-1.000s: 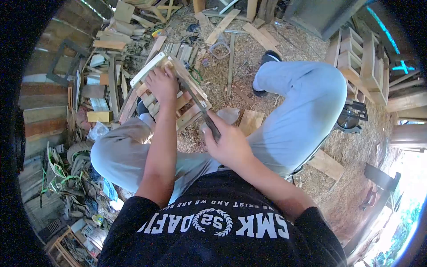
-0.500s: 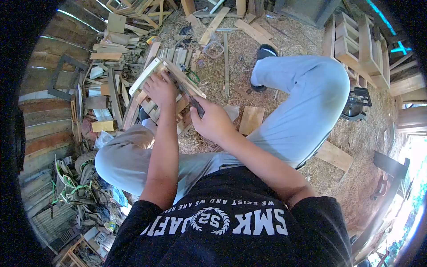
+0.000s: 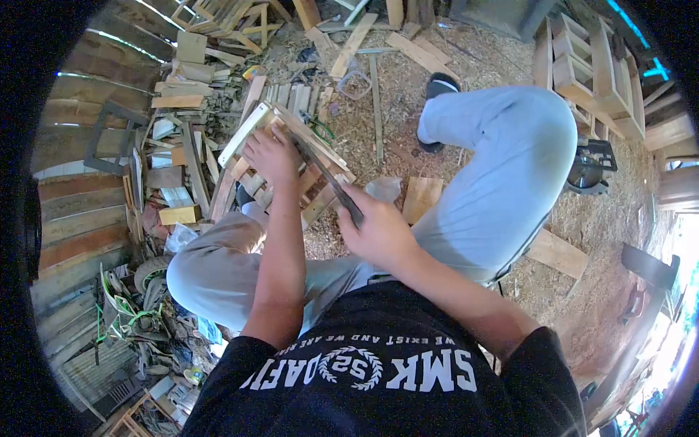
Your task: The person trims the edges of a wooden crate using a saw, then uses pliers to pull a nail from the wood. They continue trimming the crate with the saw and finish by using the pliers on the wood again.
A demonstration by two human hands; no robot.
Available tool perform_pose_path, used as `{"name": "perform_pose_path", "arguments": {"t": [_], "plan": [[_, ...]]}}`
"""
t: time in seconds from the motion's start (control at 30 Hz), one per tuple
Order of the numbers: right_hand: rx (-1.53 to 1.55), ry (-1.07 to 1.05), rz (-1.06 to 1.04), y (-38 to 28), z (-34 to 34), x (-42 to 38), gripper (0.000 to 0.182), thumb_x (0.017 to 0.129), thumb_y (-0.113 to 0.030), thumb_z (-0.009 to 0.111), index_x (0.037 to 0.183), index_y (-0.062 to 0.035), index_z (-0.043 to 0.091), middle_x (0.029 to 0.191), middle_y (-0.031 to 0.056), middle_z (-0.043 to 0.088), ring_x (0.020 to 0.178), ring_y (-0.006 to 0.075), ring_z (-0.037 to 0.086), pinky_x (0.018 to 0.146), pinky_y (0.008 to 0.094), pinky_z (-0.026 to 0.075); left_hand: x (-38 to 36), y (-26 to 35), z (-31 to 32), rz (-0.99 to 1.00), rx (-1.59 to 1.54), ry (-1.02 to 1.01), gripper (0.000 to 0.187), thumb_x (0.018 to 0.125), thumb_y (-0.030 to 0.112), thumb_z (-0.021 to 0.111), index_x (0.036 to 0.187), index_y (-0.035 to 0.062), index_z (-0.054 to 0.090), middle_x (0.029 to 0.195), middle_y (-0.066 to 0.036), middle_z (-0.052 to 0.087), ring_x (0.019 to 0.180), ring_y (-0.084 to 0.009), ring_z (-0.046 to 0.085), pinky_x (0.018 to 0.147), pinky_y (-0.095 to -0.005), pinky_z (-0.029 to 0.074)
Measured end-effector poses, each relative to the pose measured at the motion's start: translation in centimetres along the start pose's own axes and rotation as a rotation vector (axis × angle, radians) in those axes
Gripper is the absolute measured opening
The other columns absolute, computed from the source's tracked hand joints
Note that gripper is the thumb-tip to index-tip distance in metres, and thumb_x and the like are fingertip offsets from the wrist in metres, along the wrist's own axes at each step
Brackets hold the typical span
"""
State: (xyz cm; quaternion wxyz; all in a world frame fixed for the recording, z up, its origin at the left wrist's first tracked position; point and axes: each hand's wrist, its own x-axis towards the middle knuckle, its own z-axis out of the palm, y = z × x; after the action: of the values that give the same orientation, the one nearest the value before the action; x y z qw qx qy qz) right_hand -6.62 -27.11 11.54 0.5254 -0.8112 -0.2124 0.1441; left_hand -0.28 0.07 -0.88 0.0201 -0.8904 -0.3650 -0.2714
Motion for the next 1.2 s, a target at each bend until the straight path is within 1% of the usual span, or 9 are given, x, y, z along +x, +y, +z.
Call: {"name": "perform_pose_path", "arguments": {"t": [0.33, 0.4, 0.63, 0.7, 0.8, 0.83, 0.9, 1.1, 1.2], "plan": [[0.006, -0.066, 0.106, -1.4, -0.3, 0.4, 0.042, 0.103, -0.027, 0.066, 0.136, -0.0007, 0.069, 0.09, 0.0302, 0.075, 0.084, 0.0476, 0.076, 0.078, 0.054, 0.061, -0.5, -0.4, 0.9, 0.06, 0.031, 0.104, 0.039, 0.107, 0.039, 0.062, 0.105, 0.0006, 0.069, 0.112, -0.022, 0.066, 0.107, -0.0431, 0.061, 0.102, -0.0552, 0.045], [-0.05, -0.112, 0.133, -1.2, 0.9, 2.1, 0.044, 0.102, -0.027, 0.067, 0.136, 0.0005, 0.069, 0.092, 0.031, 0.075, 0.084, 0.0477, 0.076, 0.079, 0.0542, 0.061, 0.0, -0.6, 0.3, -0.001, -0.031, -0.005, 0.038, 0.106, 0.037, 0.062, 0.113, 0.0007, 0.067, 0.111, -0.021, 0.066, 0.109, -0.0414, 0.06, 0.112, -0.0548, 0.042], [0.0, -0.035, 0.016, -0.3, -0.6, 0.6, 0.046, 0.102, -0.026, 0.066, 0.139, 0.0012, 0.069, 0.086, 0.0297, 0.074, 0.084, 0.0459, 0.076, 0.077, 0.0521, 0.061, -0.1, 0.0, 0.1, 0.035, 0.005, 0.044, 0.035, 0.106, 0.036, 0.062, 0.103, 0.0018, 0.065, 0.11, -0.021, 0.066, 0.109, -0.0416, 0.06, 0.112, -0.0541, 0.041], [-0.007, -0.147, 0.149, -1.2, 1.1, 4.6, 0.039, 0.105, -0.016, 0.066, 0.141, -0.0005, 0.069, 0.107, 0.0251, 0.079, 0.093, 0.032, 0.08, 0.084, 0.0416, 0.06, -0.1, -0.4, 0.0, 0.019, -0.019, 0.017, 0.036, 0.106, 0.037, 0.062, 0.103, 0.0017, 0.065, 0.11, -0.021, 0.065, 0.11, -0.0417, 0.06, 0.112, -0.0541, 0.041], [0.077, -0.162, 0.212, -1.5, 1.1, 3.2, 0.038, 0.105, -0.015, 0.067, 0.14, 0.0009, 0.069, 0.112, 0.0234, 0.079, 0.097, 0.0278, 0.08, 0.086, 0.0393, 0.059, -0.6, -0.1, -0.4, 0.036, -0.038, 0.034, 0.037, 0.106, 0.038, 0.062, 0.104, 0.0016, 0.066, 0.11, -0.021, 0.065, 0.11, -0.0418, 0.06, 0.112, -0.0542, 0.041], [0.08, -0.157, 0.205, -0.9, 1.0, 2.0, 0.038, 0.105, -0.015, 0.067, 0.14, 0.0009, 0.069, 0.112, 0.0234, 0.079, 0.097, 0.0278, 0.08, 0.086, 0.0393, 0.059, -0.4, 0.1, -0.5, 0.067, -0.038, 0.072, 0.037, 0.106, 0.039, 0.062, 0.104, 0.0016, 0.066, 0.11, -0.021, 0.065, 0.11, -0.0419, 0.06, 0.112, -0.0543, 0.042], [0.062, 0.095, -0.099, 0.2, 0.4, 0.1, 0.045, 0.103, -0.024, 0.065, 0.144, -0.006, 0.067, 0.087, 0.0296, 0.072, 0.072, 0.0437, 0.071, 0.069, 0.0505, 0.056, 0.5, -0.1, 0.0, 0.065, -0.037, 0.072, 0.038, 0.107, 0.039, 0.061, 0.11, 0.0011, 0.067, 0.113, -0.022, 0.066, 0.111, -0.0427, 0.061, 0.11, -0.0551, 0.042], [0.008, -0.058, 0.119, -2.5, 1.6, 3.1, 0.045, 0.103, -0.02, 0.067, 0.144, -0.0026, 0.067, 0.1, 0.027, 0.078, 0.09, 0.0405, 0.079, 0.081, 0.0441, 0.061, 0.5, -0.3, -0.3, -0.001, -0.026, -0.002, 0.038, 0.106, 0.038, 0.062, 0.111, 0.0016, 0.067, 0.112, -0.021, 0.065, 0.112, -0.0422, 0.061, 0.111, -0.0557, 0.042], [0.061, -0.004, -0.009, -0.4, -0.3, -0.9, 0.044, 0.104, -0.021, 0.067, 0.143, -0.0011, 0.067, 0.097, 0.0262, 0.078, 0.086, 0.0395, 0.079, 0.078, 0.0438, 0.06, 0.4, 0.0, -0.5, -0.008, -0.036, 0.014, 0.036, 0.105, 0.037, 0.063, 0.107, 0.0015, 0.065, 0.111, -0.02, 0.064, 0.114, -0.0411, 0.06, 0.115, -0.0561, 0.04]]}}
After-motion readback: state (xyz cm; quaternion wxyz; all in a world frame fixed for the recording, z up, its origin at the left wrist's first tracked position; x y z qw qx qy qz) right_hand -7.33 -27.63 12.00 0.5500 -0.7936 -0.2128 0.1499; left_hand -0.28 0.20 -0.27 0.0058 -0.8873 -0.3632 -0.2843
